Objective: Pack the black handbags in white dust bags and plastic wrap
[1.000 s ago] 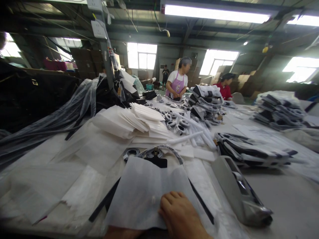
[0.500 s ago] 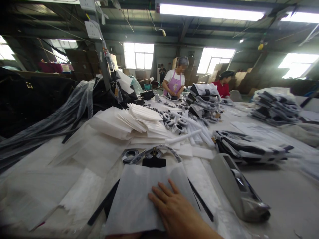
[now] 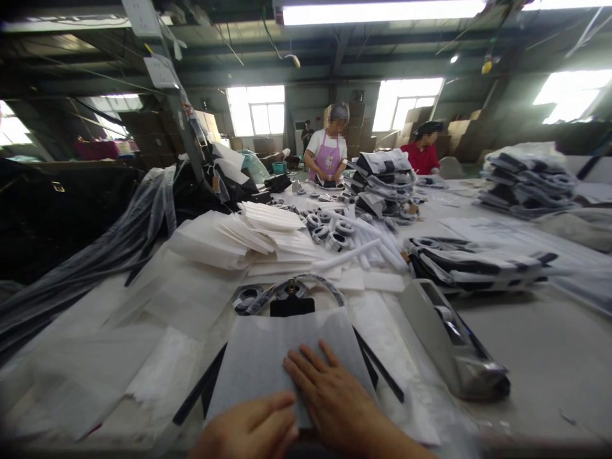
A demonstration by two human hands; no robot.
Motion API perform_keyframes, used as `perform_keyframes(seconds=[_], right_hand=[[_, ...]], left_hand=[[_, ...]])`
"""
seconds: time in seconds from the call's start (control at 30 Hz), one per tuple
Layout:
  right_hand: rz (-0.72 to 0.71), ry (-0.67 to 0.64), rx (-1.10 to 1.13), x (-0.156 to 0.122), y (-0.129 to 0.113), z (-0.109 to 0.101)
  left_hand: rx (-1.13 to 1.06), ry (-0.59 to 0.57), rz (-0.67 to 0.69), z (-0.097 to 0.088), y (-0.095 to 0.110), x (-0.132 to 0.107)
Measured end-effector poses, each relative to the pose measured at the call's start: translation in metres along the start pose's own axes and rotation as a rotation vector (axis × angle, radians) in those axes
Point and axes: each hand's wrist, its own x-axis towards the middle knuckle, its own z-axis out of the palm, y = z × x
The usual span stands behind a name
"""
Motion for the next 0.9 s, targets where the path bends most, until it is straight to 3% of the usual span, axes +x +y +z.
perform_keyframes(seconds=[0.13, 0.3, 0.9], right_hand=[[-0.013, 0.058, 0.022, -0.001, 0.004, 0.001], [0.067, 0.124, 0.158, -0.002, 0.011, 0.002], [-0.035, 0.075, 0.047, 0.001, 0.02, 0.01]], left_hand=[[0.063, 0.146, 0.052, 0.003, -0.024, 0.037], [0.083, 0.213, 0.019, 0.02, -0.055, 0.029], [-0.035, 0.24, -0.017, 0.028, -0.056, 0.027]])
